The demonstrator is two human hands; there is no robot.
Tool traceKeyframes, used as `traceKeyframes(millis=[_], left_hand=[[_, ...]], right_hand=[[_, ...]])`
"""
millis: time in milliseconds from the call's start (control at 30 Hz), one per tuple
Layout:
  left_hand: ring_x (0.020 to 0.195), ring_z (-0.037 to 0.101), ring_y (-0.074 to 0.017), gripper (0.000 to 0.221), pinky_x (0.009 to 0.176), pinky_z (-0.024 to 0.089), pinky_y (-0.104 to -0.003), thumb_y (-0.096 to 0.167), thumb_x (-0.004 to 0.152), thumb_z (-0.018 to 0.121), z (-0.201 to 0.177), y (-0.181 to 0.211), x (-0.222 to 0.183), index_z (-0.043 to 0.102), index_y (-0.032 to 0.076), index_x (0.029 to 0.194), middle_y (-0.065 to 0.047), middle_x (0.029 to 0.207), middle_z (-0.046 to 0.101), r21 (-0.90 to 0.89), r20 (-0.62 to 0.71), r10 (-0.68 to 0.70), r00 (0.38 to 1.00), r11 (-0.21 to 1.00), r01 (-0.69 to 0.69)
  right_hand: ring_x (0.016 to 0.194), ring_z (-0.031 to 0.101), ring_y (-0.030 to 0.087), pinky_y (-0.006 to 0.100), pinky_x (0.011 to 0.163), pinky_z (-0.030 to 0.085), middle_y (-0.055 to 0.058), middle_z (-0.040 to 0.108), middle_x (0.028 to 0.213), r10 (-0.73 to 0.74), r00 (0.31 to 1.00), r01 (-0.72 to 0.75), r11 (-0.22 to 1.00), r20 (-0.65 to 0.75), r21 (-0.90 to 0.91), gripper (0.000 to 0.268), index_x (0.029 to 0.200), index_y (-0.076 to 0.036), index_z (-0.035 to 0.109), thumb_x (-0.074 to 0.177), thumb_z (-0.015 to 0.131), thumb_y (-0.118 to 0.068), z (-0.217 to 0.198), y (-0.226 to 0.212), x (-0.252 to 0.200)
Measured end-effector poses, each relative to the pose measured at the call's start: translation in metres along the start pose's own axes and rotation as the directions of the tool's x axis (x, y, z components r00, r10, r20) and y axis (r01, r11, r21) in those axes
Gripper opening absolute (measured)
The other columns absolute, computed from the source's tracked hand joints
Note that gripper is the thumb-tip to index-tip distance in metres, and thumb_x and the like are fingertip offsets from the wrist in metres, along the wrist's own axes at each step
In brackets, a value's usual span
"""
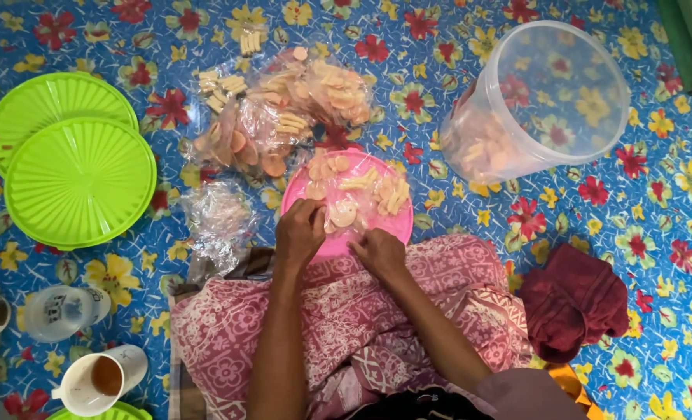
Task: Sorting small snack items from a pile into a plate and a large plastic container while sitting on the floor.
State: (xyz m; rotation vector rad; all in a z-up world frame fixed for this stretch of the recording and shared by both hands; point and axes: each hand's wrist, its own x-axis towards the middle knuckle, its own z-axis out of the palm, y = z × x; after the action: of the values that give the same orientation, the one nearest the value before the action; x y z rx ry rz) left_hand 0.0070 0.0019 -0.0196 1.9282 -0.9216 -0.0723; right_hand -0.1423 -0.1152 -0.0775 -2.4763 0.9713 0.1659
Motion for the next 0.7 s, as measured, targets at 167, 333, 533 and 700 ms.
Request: traceKeyframes(millis=[167,333,533,700], left_hand=[[0.068,0.063,-0.0296,0.006,0.06,0.05,-0.036,0.014,0.082,0.062,-0.001,0.002,-0.001,0.065,0.011,0.087,-0.009,0.07,0.057,0.004,0.002,-0.001,1.0,1.0,0.001],[0.068,0.063,-0.0266,0.006,0.059,0.051,-0.033,0.016,0.082,0.063,0.003,-0.006,-0.003,0.065,0.014,0.086,-0.006,0.069,0.057,0.008,-0.015,-0.001,1.0,1.0,0.001],[0.066,0.062,-0.0274,0.006,0.059,0.05,-0.034,0.016,0.081,0.062,0.0,-0.003,-0.003,0.065,0.012,0.085,-0.008,0.069,0.056,0.001,-0.007,0.001,1.0,1.0,-0.001],[0.065,0.063,-0.0282,0.005,0.059,0.05,-0.035,0.014,0.081,0.062,-0.002,0.001,-0.005,0.064,0.011,0.085,-0.009,0.069,0.057,-0.005,-0.008,0.007,1.0,1.0,-0.007]], right_hand=[[0.081,0.065,0.031,0.044,0.071,0.052,0.009,0.063,0.076,0.008,1.0,-0.008,1.0,0.018,-0.023,0.03,0.079,-0.015,0.068,0.079,0.06,-0.044,0.006,0.006,0.001],[0.083,0.065,0.03,0.044,0.072,0.053,0.008,0.061,0.076,0.032,0.999,-0.032,0.999,0.01,-0.011,0.03,0.083,-0.017,0.066,0.08,0.057,-0.046,0.031,0.03,0.006],[0.079,0.065,0.027,0.039,0.07,0.053,0.007,0.06,0.08,-0.048,0.995,0.062,0.986,-0.088,0.158,0.014,0.087,-0.015,0.062,0.08,0.06,-0.027,-0.025,0.005,-0.013],[0.079,0.066,0.028,0.032,0.067,0.055,0.01,0.063,0.084,-0.088,0.949,0.206,0.901,-0.304,0.381,0.015,0.095,-0.012,0.066,0.081,0.064,-0.015,-0.051,0.001,-0.015]])
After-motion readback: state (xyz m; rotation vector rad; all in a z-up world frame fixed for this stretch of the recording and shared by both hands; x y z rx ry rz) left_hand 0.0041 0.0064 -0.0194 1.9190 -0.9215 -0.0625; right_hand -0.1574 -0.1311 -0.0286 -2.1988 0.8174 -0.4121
